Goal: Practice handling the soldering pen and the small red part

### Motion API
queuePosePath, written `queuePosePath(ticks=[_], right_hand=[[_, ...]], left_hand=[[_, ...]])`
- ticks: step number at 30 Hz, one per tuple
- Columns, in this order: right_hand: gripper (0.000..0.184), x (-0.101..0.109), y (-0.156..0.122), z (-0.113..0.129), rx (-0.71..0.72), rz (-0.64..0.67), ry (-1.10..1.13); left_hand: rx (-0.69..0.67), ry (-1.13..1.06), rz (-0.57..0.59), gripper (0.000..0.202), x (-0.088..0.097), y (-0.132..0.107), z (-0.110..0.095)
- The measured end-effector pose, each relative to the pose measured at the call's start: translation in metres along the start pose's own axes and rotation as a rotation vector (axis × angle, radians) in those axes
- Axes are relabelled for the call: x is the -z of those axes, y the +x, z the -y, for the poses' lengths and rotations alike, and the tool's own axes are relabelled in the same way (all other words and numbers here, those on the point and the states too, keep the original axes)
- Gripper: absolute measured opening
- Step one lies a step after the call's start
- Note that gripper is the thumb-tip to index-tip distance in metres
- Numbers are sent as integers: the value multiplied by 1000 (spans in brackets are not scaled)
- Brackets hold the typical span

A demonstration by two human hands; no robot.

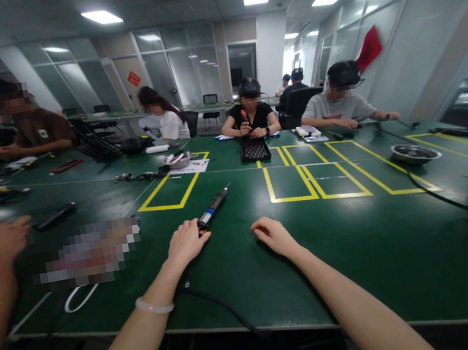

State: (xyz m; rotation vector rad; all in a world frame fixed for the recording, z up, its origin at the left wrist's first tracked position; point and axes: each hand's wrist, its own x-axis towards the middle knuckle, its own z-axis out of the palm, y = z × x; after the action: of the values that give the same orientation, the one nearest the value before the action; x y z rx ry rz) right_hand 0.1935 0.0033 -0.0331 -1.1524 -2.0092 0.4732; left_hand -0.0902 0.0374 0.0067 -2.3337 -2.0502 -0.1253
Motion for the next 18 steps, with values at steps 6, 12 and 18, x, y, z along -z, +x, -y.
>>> queuePosePath(ticks=[6,12,18], right_hand=[[15,-1,0,-2,4,4,-10],[15,-1,0,-2,2,13,-14],[15,-1,-1,-1,3,17,-9]], left_hand=[[227,13,12,60,3,11,48],[344,8,-19,63,2,12,72],[240,121,-251,58,4,3,63]])
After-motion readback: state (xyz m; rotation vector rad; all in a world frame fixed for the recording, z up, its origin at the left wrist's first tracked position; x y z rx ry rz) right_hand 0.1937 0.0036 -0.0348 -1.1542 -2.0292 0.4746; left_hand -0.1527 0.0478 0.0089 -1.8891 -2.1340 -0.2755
